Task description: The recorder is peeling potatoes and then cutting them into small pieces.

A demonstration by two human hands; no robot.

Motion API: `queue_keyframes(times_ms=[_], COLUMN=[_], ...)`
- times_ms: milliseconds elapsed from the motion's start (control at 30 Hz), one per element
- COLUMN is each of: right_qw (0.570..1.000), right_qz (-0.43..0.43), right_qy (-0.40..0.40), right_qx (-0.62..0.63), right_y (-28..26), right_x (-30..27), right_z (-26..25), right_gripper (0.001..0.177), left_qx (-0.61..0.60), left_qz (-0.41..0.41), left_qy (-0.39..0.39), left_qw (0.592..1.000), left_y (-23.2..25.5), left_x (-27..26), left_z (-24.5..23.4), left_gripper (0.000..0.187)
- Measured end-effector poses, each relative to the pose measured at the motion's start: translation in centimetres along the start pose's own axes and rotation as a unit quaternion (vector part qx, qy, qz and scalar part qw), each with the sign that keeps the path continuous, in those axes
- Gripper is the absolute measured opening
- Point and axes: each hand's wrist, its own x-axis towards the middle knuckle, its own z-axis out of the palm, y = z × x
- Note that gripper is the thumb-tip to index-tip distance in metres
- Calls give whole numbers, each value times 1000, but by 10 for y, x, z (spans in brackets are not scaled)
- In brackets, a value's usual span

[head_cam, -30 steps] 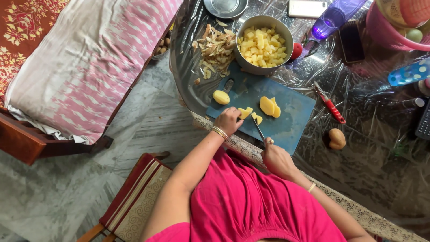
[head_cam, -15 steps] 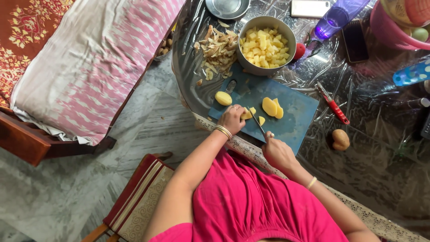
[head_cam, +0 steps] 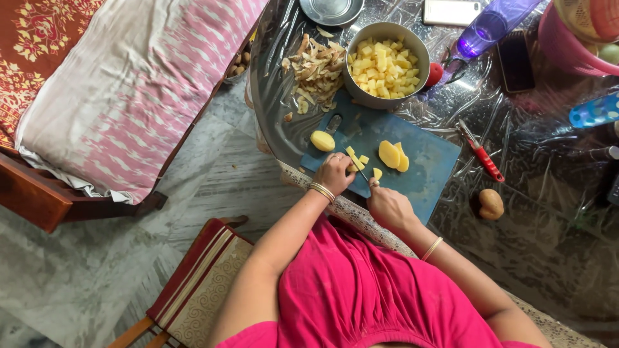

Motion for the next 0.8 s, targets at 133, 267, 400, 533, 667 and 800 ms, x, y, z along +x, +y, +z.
queue_keyframes(times_ms=[133, 267, 400, 533, 667, 800], right_qw=[1000, 999, 999, 997, 995, 970], right_qz=[-22, -32, -14, 21, 38, 90], right_qy=[-13, -14, -29, -78, -32, 53], right_qx=[7, 11, 17, 21, 82, 220], right_y=[6, 30, 66, 84, 114, 112], right_x=[14, 3, -34, -58, -59, -43], right_z=[1, 22, 45, 32, 49, 48], right_gripper=[48, 48, 29, 38, 26, 30], left_qx=[-2, 6, 12, 28, 112, 164], left_qz=[-1, 4, -16, -42, -70, -77], left_qy=[1, 3, -2, -26, -137, -257], left_qw=[1000, 1000, 1000, 998, 982, 949], left_y=[3, 1, -3, 31, 39, 43], left_x=[3, -1, 2, 25, 46, 57], left_z=[-5, 7, 9, -20, -12, 1], left_gripper=[22, 19, 20, 45, 65, 42])
